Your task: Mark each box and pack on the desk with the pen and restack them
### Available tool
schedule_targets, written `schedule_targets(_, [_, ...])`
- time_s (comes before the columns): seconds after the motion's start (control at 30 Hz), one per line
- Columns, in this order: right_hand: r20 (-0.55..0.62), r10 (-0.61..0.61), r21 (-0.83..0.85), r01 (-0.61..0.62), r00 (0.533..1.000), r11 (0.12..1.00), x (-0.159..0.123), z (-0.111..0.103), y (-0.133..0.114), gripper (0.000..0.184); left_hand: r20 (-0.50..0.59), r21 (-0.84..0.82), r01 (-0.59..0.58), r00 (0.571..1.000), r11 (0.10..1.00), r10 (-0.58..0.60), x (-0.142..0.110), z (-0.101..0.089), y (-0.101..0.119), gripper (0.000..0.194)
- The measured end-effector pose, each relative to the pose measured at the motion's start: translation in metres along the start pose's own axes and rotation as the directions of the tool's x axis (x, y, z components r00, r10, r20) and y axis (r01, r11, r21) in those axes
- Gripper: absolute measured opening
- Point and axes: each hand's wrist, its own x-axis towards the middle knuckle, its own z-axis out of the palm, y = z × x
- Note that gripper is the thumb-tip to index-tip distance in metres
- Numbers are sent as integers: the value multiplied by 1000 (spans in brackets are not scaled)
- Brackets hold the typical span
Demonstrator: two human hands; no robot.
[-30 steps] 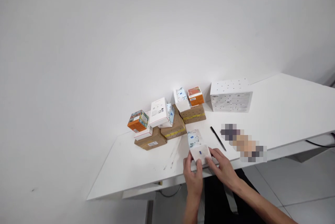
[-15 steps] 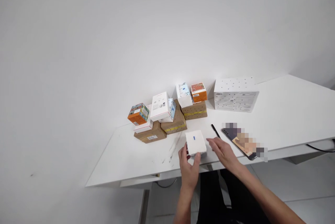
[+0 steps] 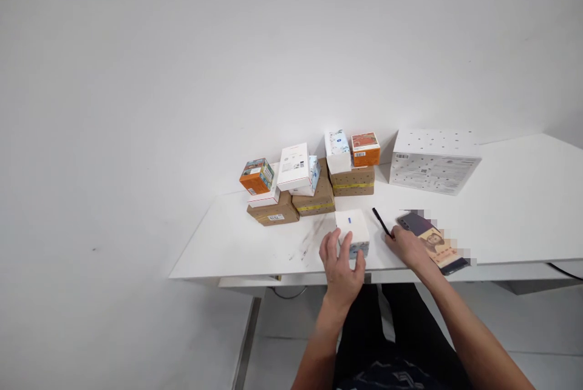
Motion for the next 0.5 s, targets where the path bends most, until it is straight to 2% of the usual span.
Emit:
schedule_targets(0.1, [-123, -44, 162, 64, 991, 985, -3, -10, 1, 20, 19, 75, -96, 995, 993, 95, 3, 4, 7, 42])
schedule_targets(0.17, [-256, -36, 438, 150, 966, 886, -7, -21, -3, 18, 39, 97, -117, 993, 988, 114, 4, 7, 9, 44])
schedule_targets(0.23, [-359, -9, 715, 281, 933, 641, -14, -35, -11, 20, 60, 118, -117, 992, 986, 110, 4, 10, 10, 46])
schedule_targets(0.27, [-383, -10, 796, 336, 923, 503, -17, -42, -18, 20, 74, 125, -117, 991, 985, 108, 4, 11, 9, 47])
schedule_targets(0.33, [-412, -43, 872, 407, 910, 273, -25, -54, -34, 21, 96, 127, -122, 989, 984, 110, 4, 12, 8, 47])
schedule_targets(0.37, [-413, -75, 885, 420, 907, 203, -28, -59, -42, 22, 102, 124, -126, 988, 984, 114, 4, 13, 7, 48])
schedule_targets(0.43, [-417, -150, 885, 438, 896, 158, -34, -64, -59, 24, 101, 114, -125, 988, 986, 114, 3, 14, 5, 48])
schedule_targets(0.5, [-444, -198, 852, 480, 874, 210, -36, -64, -74, 25, 92, 104, -119, 990, 987, 110, 2, 16, 4, 49])
